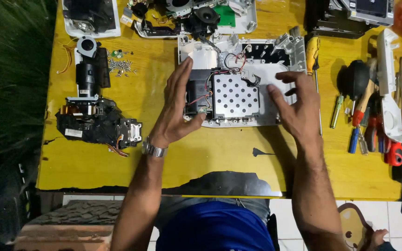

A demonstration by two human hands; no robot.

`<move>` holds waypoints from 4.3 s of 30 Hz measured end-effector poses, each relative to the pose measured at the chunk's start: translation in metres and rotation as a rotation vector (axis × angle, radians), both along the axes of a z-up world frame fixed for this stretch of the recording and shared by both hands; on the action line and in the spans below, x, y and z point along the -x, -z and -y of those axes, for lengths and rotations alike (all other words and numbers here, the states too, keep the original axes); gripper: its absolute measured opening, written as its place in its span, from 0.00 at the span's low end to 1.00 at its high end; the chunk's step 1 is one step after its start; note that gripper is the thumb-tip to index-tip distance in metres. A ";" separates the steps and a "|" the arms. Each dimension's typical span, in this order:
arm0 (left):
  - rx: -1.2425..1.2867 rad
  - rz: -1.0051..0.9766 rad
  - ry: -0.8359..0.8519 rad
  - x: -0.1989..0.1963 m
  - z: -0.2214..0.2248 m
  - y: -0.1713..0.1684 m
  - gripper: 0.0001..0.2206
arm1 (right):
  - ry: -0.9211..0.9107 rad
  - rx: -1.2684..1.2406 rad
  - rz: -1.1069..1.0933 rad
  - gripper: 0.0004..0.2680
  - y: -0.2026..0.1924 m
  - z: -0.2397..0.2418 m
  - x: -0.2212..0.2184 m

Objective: Removing internal components including a fan and a metal shield from an electronic device using a screwdriver.

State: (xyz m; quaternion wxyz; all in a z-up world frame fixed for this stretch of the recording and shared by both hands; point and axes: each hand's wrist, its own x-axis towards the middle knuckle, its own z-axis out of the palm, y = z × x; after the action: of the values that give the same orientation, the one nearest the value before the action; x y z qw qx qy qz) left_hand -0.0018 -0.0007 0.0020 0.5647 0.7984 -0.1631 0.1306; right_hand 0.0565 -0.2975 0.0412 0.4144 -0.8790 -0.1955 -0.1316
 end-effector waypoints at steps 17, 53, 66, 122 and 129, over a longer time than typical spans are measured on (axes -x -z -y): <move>0.365 -0.412 -0.368 -0.007 0.018 -0.029 0.35 | 0.336 0.336 -0.108 0.16 0.011 0.035 -0.003; 1.335 -0.430 -0.712 0.034 0.068 -0.042 0.17 | 0.116 -0.997 0.054 0.17 0.035 0.032 -0.031; 1.313 -0.251 -0.502 0.040 0.120 0.000 0.21 | 0.022 -1.009 -0.518 0.30 0.009 -0.044 0.024; 1.490 -0.865 -0.415 0.075 0.132 0.018 0.21 | -0.122 -0.320 -0.505 0.31 -0.009 0.020 -0.009; 1.269 -1.258 -0.142 0.086 0.097 -0.038 0.26 | -0.288 0.058 -0.425 0.46 -0.007 0.031 -0.020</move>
State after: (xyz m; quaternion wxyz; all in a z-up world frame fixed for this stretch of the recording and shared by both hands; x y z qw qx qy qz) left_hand -0.0878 -0.0974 0.0402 0.8754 0.2683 0.3292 -0.2309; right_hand 0.0763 -0.3289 0.0486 0.4354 -0.8615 -0.2308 0.1222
